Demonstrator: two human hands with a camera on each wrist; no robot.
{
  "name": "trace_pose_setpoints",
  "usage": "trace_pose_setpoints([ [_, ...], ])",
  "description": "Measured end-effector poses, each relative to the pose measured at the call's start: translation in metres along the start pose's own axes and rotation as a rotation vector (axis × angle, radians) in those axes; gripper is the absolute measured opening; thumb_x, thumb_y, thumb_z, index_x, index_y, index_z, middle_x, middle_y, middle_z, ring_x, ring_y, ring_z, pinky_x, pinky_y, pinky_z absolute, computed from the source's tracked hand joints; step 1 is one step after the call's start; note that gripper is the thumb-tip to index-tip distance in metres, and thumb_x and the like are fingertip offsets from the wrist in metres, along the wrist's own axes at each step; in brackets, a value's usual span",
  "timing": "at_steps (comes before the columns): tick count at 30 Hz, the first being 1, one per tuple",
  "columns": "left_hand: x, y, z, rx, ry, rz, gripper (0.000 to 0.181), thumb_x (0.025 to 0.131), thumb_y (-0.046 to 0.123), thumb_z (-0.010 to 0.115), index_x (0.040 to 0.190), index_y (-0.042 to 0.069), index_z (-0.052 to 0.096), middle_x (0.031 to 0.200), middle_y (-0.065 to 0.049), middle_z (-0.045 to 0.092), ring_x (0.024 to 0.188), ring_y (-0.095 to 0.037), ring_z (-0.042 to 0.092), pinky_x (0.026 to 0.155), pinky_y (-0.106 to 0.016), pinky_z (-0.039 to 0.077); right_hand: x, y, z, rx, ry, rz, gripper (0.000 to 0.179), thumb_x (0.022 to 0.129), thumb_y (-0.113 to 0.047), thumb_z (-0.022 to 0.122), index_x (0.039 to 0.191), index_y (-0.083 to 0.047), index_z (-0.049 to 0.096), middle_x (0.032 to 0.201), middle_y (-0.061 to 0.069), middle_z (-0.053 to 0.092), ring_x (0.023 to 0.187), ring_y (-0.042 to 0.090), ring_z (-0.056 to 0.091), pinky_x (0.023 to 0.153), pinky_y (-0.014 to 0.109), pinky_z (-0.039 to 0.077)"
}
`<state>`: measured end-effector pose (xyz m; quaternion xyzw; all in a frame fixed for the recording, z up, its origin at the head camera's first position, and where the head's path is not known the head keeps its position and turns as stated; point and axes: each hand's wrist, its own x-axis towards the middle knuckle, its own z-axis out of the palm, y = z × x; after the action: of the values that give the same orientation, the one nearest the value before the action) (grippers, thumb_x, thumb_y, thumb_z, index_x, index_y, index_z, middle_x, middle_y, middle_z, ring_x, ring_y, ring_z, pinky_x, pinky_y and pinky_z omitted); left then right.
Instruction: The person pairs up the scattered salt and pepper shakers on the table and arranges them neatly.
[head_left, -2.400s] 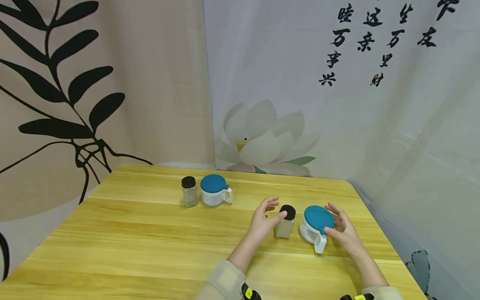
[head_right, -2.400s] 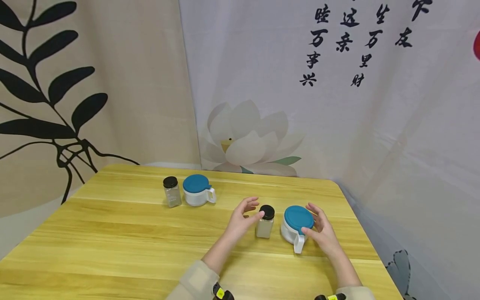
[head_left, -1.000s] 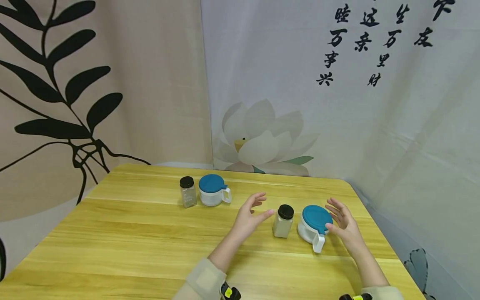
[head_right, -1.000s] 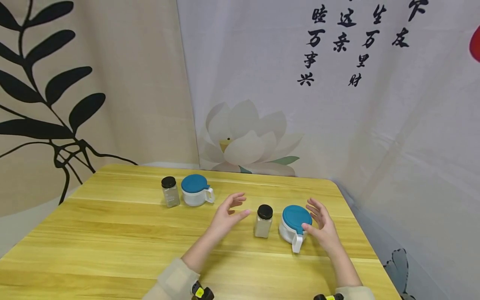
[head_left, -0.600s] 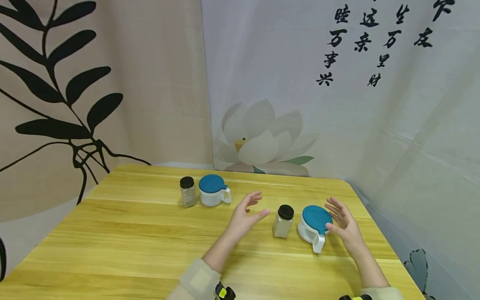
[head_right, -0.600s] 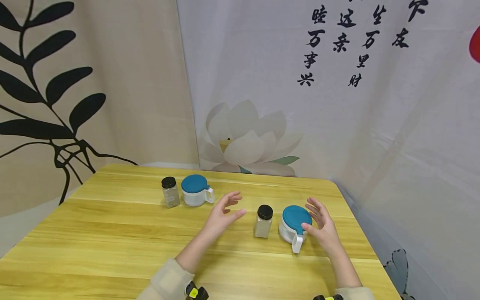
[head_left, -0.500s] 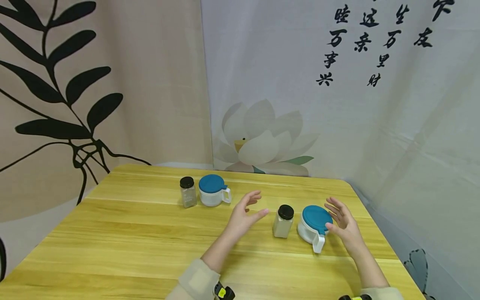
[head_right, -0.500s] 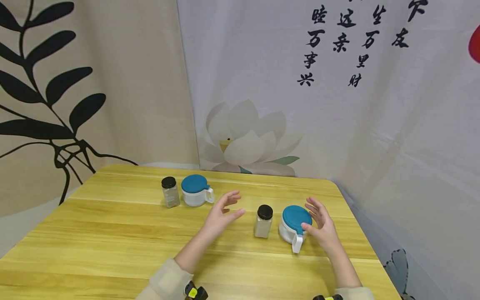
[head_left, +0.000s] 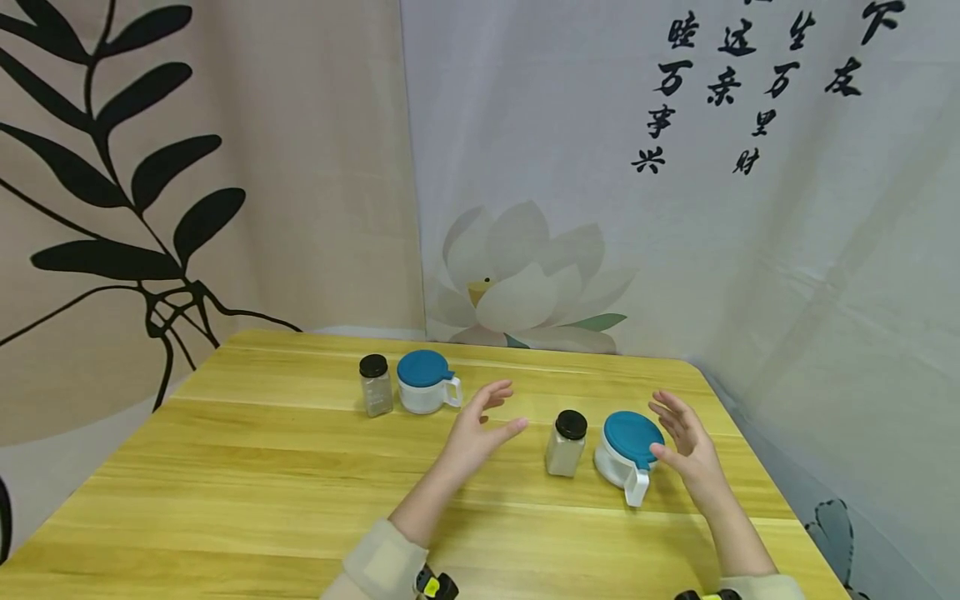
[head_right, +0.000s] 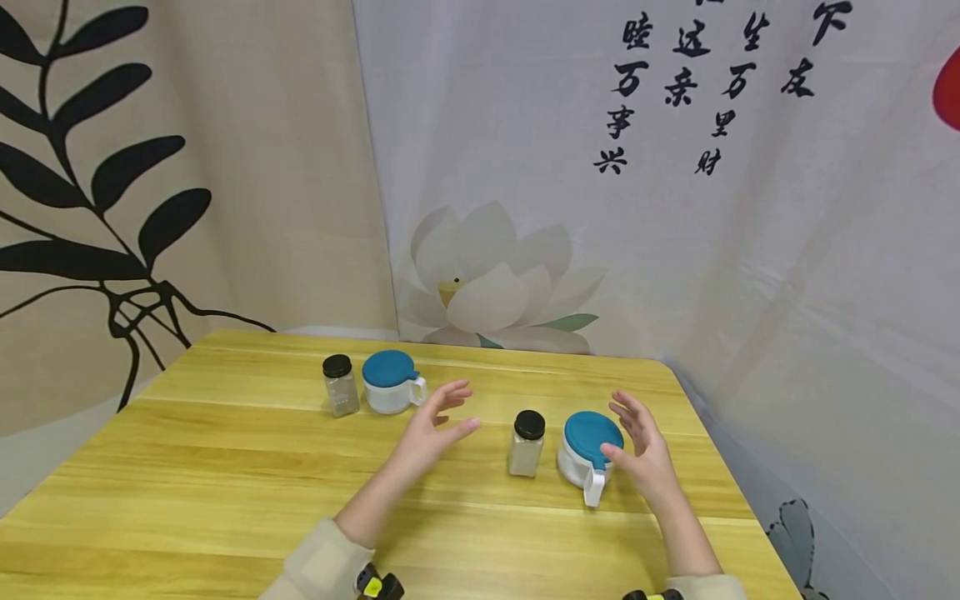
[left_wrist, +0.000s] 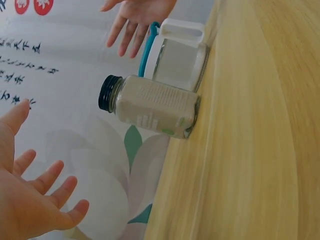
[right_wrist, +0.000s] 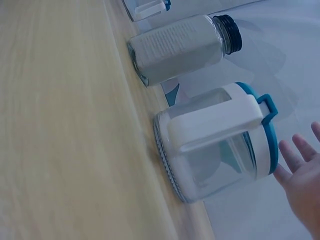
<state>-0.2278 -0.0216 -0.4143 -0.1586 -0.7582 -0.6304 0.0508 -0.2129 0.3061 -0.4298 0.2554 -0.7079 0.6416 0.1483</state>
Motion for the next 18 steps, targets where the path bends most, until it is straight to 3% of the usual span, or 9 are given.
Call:
trace_pose_setpoints([
  [10,0.000,0.000,-0.013,0.009,0.020,0.005,0.061,0.084,0.031,0.076,0.137,0.020,0.049,0.130,0.001,0.055,0.123,-0.024,0.044,0.100,-0.054,0.031,0.003,-0.005,0.005,0.010,-0.011,-0.023,0.069,0.081,0.021,0.052,0.144,0.010,0.025,0.144,0.011,0.038,0.130,0.021,0.037,0.104,0.020,0.026],
  [18,0.001,0.006,-0.024,0.027,0.047,0.034,0.057,0.085,0.024,0.074,0.136,0.019,0.050,0.130,-0.004,0.054,0.124,-0.026,0.044,0.098,-0.057,0.031,0.005,-0.009,0.010,0.043,-0.023,-0.063,0.071,0.079,0.021,0.055,0.143,0.011,0.026,0.144,0.013,0.039,0.130,0.022,0.039,0.105,0.021,0.026],
])
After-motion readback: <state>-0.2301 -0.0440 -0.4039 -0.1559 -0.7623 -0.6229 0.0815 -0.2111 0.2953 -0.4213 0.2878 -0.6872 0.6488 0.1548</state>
